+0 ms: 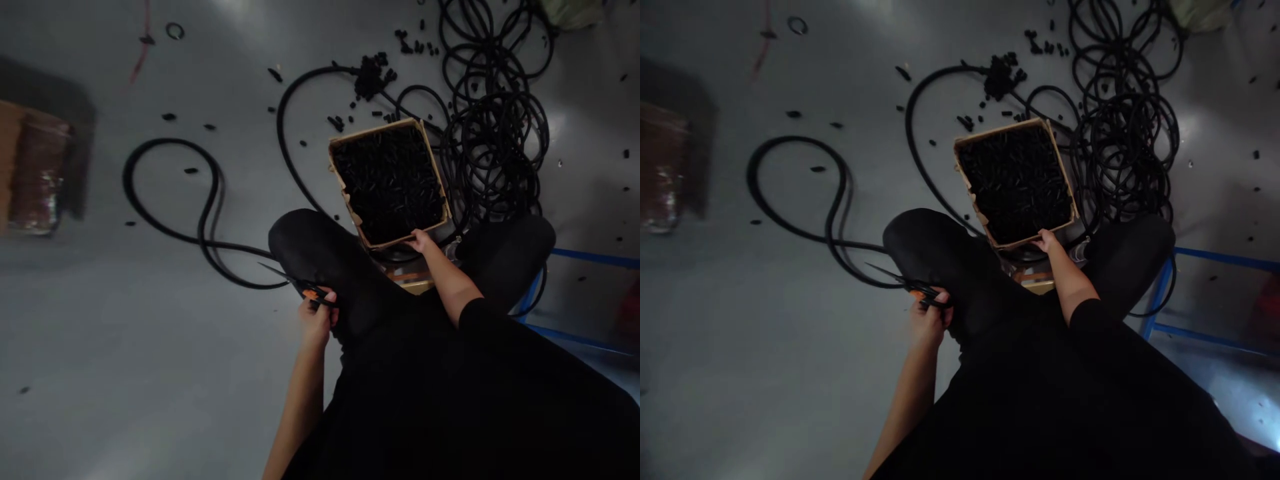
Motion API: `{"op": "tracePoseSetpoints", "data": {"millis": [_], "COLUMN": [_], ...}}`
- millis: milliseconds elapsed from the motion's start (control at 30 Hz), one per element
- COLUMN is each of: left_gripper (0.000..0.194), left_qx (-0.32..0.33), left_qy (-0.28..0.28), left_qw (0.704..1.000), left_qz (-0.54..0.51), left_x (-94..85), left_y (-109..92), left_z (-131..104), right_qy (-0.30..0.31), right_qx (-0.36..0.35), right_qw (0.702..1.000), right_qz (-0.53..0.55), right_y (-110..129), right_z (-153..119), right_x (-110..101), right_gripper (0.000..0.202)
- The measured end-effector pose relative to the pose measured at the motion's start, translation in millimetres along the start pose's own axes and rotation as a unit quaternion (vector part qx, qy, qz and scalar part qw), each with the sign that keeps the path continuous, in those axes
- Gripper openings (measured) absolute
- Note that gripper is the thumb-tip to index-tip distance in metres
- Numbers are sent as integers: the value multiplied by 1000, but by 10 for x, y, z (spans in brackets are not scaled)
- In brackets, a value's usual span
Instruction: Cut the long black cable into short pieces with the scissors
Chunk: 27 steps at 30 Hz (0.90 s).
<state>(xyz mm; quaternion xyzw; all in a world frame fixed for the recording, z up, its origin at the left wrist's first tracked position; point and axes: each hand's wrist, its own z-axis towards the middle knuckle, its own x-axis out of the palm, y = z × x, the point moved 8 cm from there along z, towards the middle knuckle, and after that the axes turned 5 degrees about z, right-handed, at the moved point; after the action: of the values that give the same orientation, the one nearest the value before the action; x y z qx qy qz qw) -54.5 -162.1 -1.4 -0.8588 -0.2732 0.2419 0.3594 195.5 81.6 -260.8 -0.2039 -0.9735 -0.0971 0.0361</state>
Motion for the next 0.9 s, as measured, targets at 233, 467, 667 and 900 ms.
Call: {"op": "tracePoseSetpoints", "data": {"millis": [233, 467, 667, 900], "left_gripper": [46, 44, 45, 44], "left_qx": [1, 4, -2, 21], "left_qy": [0, 3, 12, 8], "left_qw": [1000, 1000, 1000, 1000], "left_qz": [-5, -1, -6, -11], "left_x": [12, 8, -9, 6], "left_y": [-43, -28, 16, -18], "left_z": [-14, -24, -18, -24], "right_qy": [-8, -14, -13, -23], "right_qx": [-8, -18, -22, -21], "right_qw": [1000, 999, 998, 997], "right_qz": [-20, -38, -52, -75], "right_y": [70, 132, 239, 264], "right_z": [56, 50, 30, 64], "right_x": [-58, -118, -106, -224], "right_gripper": [44, 43, 40, 41]}}
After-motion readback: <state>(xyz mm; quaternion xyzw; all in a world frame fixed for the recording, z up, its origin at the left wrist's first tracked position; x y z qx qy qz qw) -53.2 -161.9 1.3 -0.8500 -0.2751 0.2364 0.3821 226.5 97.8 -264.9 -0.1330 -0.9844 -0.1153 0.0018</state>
